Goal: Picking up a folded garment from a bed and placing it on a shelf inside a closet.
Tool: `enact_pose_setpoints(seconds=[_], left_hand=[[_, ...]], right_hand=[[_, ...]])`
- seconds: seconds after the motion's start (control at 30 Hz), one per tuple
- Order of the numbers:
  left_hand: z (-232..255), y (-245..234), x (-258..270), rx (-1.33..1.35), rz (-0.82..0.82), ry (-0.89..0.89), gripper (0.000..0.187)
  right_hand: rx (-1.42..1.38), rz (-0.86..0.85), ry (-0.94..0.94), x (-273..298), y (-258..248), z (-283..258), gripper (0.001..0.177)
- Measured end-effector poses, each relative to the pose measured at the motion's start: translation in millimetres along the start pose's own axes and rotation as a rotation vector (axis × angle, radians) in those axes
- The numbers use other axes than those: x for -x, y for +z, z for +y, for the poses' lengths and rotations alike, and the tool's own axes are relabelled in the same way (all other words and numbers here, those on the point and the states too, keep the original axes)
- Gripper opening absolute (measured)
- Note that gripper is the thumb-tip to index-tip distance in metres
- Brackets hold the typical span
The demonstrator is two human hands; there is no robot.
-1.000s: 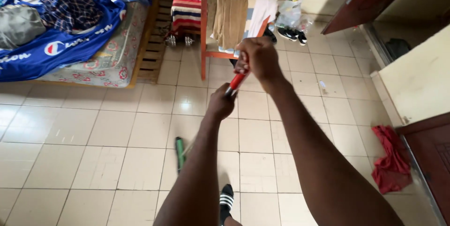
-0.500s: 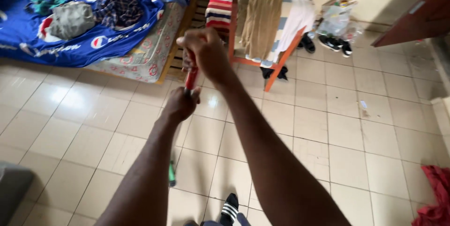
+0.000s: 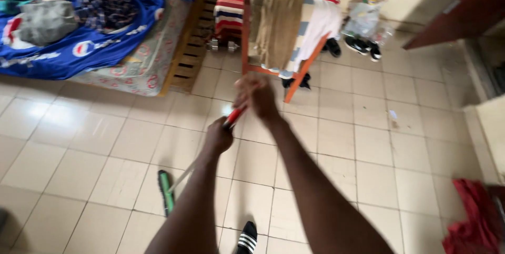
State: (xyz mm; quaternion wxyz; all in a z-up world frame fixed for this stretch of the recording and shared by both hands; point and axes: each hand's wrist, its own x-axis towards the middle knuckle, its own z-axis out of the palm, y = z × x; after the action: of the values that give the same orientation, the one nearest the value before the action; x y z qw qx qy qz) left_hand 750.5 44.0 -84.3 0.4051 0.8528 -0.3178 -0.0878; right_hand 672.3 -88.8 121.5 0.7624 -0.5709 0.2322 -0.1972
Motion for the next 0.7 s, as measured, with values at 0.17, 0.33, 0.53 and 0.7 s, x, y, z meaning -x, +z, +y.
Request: enact_pose_setpoints(seconds=[0.17, 0.33, 0.53, 0.7], left_hand=[[123.5, 58.3, -29.7, 0.198, -0.085, 0.169, 0.021], [199.7, 59.6, -31.2, 0.356, -0.196, 0.123, 0.01], [191.6, 5.4, -42.4, 0.317, -0.15, 0.284, 0.021], [125.5, -95.7, -32.7, 0.193, -0.124, 0.111, 0.027]], right_hand=[[0.025, -0.012, -0.136, 11.3, -88.1, -84.3, 0.036], [0.141, 0.103, -0.169, 34.4, -108.4, -136.1, 0.038], [0.162, 0.016, -0.256, 42.6, -41.7, -155.4, 0.036], [0.11, -0.116, -0.306, 42.6, 71.2, -133.8, 0.034]])
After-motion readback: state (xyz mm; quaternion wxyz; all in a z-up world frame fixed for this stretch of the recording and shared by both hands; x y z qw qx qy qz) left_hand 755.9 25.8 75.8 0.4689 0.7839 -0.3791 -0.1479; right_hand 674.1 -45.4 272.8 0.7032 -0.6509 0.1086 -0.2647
